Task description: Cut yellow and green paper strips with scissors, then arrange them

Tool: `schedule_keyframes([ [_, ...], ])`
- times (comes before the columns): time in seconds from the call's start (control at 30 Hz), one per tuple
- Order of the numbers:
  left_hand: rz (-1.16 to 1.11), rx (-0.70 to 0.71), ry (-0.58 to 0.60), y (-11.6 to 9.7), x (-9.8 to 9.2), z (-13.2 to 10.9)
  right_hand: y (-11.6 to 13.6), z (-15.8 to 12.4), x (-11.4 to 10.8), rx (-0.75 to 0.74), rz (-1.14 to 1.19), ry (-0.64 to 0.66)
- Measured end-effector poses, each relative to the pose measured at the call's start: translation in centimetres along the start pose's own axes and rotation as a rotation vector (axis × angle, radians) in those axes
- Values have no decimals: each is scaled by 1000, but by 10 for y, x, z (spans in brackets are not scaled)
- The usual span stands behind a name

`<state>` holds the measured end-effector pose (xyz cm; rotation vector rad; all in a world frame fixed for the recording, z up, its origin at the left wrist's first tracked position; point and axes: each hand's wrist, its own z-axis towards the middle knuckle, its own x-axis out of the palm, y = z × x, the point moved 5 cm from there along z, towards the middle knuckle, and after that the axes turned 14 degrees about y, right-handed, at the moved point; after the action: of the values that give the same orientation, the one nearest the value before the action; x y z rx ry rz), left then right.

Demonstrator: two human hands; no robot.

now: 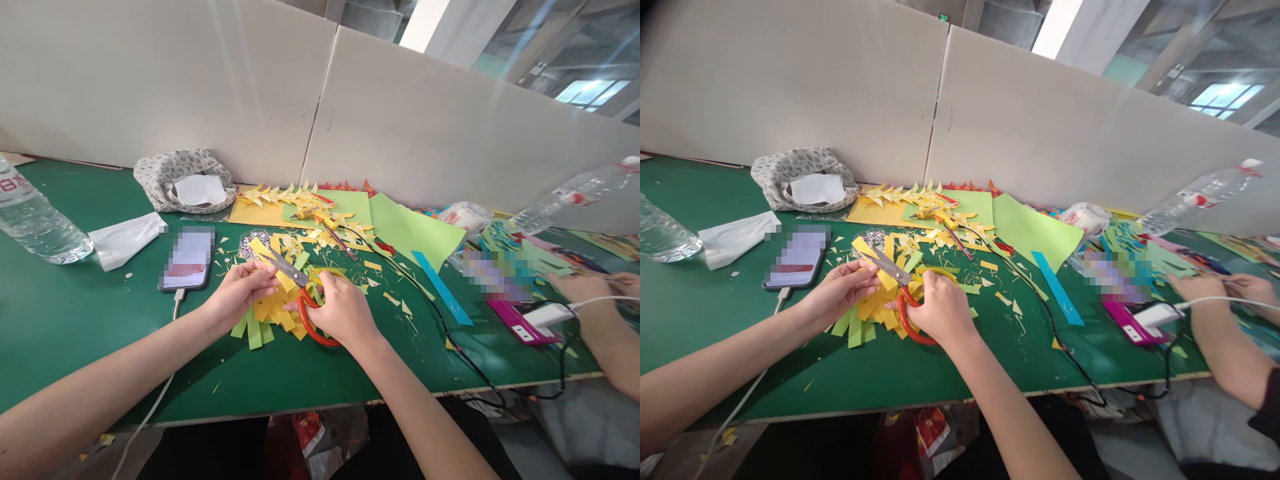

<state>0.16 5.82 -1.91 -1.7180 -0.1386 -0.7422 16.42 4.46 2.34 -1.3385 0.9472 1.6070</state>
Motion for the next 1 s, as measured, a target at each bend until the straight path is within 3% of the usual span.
schedule_keyframes([
  [1.0, -17, -11, -7, 1, -1, 0, -2, 1, 1, -13, -39, -24],
])
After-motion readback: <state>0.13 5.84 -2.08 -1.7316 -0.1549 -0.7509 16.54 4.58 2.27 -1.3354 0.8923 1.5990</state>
